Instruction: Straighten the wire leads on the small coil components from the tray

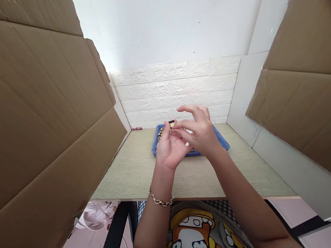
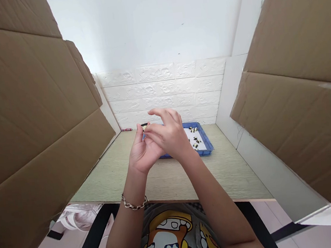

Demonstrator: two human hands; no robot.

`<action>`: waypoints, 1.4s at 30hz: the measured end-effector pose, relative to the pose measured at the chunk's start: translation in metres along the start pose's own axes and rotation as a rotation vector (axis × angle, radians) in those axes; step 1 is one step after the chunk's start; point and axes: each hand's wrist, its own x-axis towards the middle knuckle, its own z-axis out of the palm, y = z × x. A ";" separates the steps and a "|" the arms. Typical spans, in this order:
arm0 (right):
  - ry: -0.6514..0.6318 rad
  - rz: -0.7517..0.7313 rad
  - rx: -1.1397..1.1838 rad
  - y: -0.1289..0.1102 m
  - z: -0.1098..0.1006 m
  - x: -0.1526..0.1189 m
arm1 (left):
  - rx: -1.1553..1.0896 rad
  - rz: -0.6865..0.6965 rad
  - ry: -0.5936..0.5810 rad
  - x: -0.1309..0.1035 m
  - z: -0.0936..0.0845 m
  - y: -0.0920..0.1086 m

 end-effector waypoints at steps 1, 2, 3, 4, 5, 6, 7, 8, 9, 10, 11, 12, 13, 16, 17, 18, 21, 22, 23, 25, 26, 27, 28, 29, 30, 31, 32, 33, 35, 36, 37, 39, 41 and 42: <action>-0.001 -0.003 -0.001 0.001 0.000 0.000 | 0.012 0.001 0.012 0.001 -0.001 0.000; -0.009 -0.003 -0.002 0.001 0.000 0.000 | 0.021 0.002 0.021 0.002 -0.002 0.000; -0.019 -0.001 -0.003 0.002 0.000 -0.001 | 0.026 0.004 0.024 0.003 -0.003 0.000; -0.033 0.007 -0.003 0.002 0.000 -0.001 | 0.028 0.008 0.023 0.004 -0.004 0.000; -0.047 0.016 -0.003 0.002 0.001 -0.001 | 0.031 0.013 0.021 0.005 -0.005 0.001; -0.059 0.026 -0.002 0.002 0.001 -0.001 | 0.035 0.020 0.019 0.005 -0.006 0.001; -0.071 0.038 0.001 0.002 0.001 -0.001 | 0.040 0.027 0.019 0.006 -0.007 0.001; -0.079 0.050 0.005 0.001 0.001 -0.001 | 0.047 0.034 0.022 0.006 -0.007 0.001; -0.084 0.058 0.009 0.001 0.002 -0.001 | 0.053 0.038 0.029 0.006 -0.007 0.002; -0.090 0.063 0.015 0.001 0.001 -0.001 | 0.060 0.039 0.039 0.006 -0.007 0.002; -0.094 0.065 0.021 0.001 0.001 0.000 | 0.068 0.039 0.052 0.006 -0.007 0.002; -0.096 0.067 0.027 0.001 0.001 0.000 | 0.080 0.038 0.066 0.005 -0.007 0.003; -0.099 0.068 0.035 0.001 0.001 0.001 | 0.096 0.040 0.079 0.005 -0.007 0.003; -0.102 0.066 0.072 0.003 0.000 0.006 | 0.155 0.052 0.101 0.005 -0.005 0.004; -0.103 0.063 0.084 0.004 0.000 0.007 | 0.176 0.058 0.104 0.006 -0.005 0.005; -0.104 0.059 0.093 0.005 0.000 0.009 | 0.195 0.062 0.105 0.006 -0.004 0.005; -0.077 0.043 0.080 0.007 0.000 0.013 | 0.244 0.067 0.112 0.007 -0.006 0.006; -0.061 0.038 0.072 0.007 0.000 0.014 | 0.255 0.067 0.113 0.007 -0.006 0.006; -0.044 0.034 0.069 0.007 0.001 0.014 | 0.263 0.070 0.113 0.007 -0.007 0.006; -0.021 0.036 0.081 0.007 0.001 0.013 | 0.283 0.087 0.116 0.007 -0.008 0.006; -0.021 0.043 0.092 0.006 0.001 0.013 | 0.294 0.100 0.119 0.007 -0.009 0.006; -0.026 0.053 0.104 0.006 0.001 0.012 | 0.306 0.114 0.123 0.007 -0.009 0.006; -0.037 0.065 0.114 0.006 0.000 0.012 | 0.321 0.126 0.128 0.007 -0.009 0.007; -0.051 0.077 0.122 0.006 0.000 0.012 | 0.337 0.136 0.131 0.007 -0.009 0.007; -0.064 0.086 0.128 0.006 -0.002 0.012 | 0.354 0.140 0.132 0.007 -0.009 0.008; -0.078 0.092 0.133 0.006 -0.003 0.012 | 0.373 0.138 0.130 0.008 -0.009 0.010; -0.089 0.095 0.138 0.006 -0.005 0.013 | 0.393 0.133 0.125 0.008 -0.009 0.011; -0.098 0.095 0.142 0.006 -0.008 0.013 | 0.414 0.128 0.120 0.009 -0.009 0.013; -0.106 0.105 0.154 0.006 -0.015 0.015 | 0.450 0.124 0.113 0.010 -0.010 0.018; -0.102 0.117 0.165 0.007 -0.018 0.016 | 0.464 0.124 0.114 0.011 -0.010 0.020; -0.092 0.134 0.178 0.008 -0.022 0.016 | 0.471 0.126 0.119 0.011 -0.011 0.022; -0.054 0.173 0.206 0.010 -0.029 0.015 | 0.469 0.119 0.137 0.012 -0.012 0.025; -0.028 0.184 0.212 0.014 -0.033 0.012 | 0.448 0.096 0.139 0.013 -0.013 0.026; -0.039 0.181 0.203 0.017 -0.034 0.010 | 0.437 0.081 0.136 0.013 -0.015 0.025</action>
